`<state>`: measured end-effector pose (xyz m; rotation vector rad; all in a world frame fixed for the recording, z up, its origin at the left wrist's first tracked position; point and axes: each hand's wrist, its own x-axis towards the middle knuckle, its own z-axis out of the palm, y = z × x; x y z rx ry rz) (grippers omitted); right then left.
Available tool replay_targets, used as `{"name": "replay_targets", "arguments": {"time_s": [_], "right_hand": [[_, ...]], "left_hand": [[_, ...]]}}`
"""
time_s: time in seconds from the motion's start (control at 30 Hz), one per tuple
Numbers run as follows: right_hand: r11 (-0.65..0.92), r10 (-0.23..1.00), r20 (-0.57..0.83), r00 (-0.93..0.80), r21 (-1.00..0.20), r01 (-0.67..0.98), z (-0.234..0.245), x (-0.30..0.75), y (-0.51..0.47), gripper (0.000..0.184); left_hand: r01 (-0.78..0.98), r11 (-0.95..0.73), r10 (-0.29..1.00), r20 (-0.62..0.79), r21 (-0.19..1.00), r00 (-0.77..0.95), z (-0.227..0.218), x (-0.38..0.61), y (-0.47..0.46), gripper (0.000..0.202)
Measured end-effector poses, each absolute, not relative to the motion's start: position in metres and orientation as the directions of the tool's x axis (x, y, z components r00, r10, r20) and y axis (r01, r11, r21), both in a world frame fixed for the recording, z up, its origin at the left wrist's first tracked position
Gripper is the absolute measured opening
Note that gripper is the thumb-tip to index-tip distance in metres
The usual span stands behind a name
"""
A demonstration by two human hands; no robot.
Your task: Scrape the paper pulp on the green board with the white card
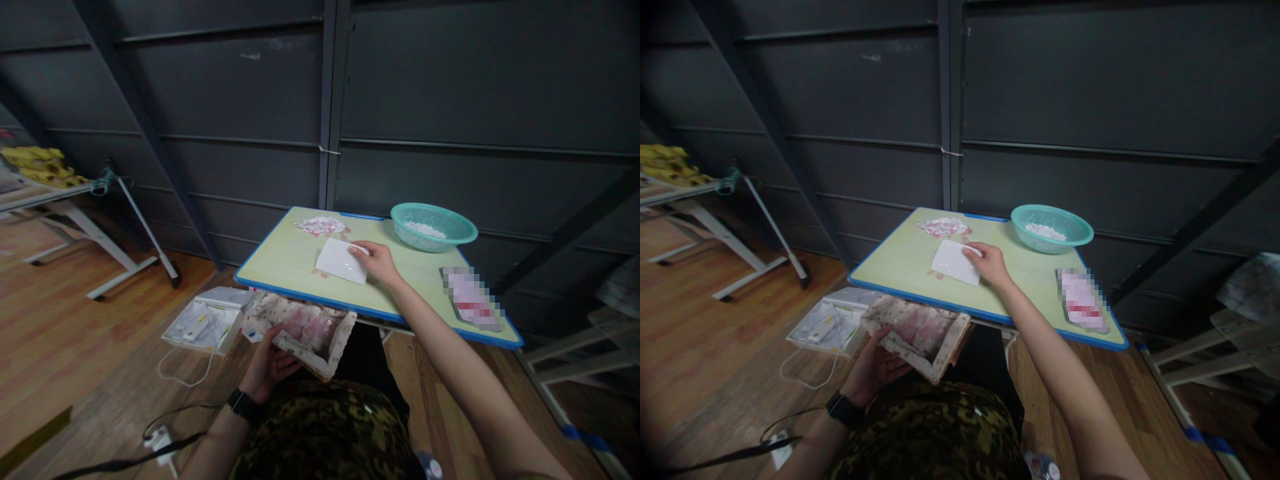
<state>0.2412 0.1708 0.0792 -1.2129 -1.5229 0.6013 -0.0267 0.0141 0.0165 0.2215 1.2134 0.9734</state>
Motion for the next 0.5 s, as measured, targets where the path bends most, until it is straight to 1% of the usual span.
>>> {"name": "replay_targets", "arguments": {"time_s": [0.07,0.2,0.3,0.4,0.5], "right_hand": [[0.364,0.893,0.434,0.116,-0.85,0.38,0.0787,0.2435,0.1723,0.041],[0.375,0.848,0.498,0.179,-0.805,0.46,0.0764,0.2486,0.1759,0.041],[0.364,0.855,0.493,0.161,-0.791,0.491,0.0749,0.2481,0.1767,0.04],[0.367,0.865,0.48,0.145,-0.803,0.47,0.0752,0.2474,0.1765,0.04],[0.357,0.844,0.493,0.212,-0.81,0.466,0.0768,0.2503,0.1766,0.045]], "left_hand": [[-0.507,0.601,0.724,-0.689,0.618,0.019,0.015,-0.0273,0.0147,0.022],[-0.497,0.608,0.723,-0.691,0.619,0.022,0.0144,-0.0275,0.015,0.022],[-0.491,0.604,0.727,-0.686,0.627,0.018,0.0148,-0.0275,0.0147,0.022],[-0.499,0.606,0.725,-0.688,0.62,0.024,0.0141,-0.0278,0.015,0.022],[-0.509,0.605,0.721,-0.692,0.612,0.026,0.0134,-0.0279,0.0154,0.022]]}}
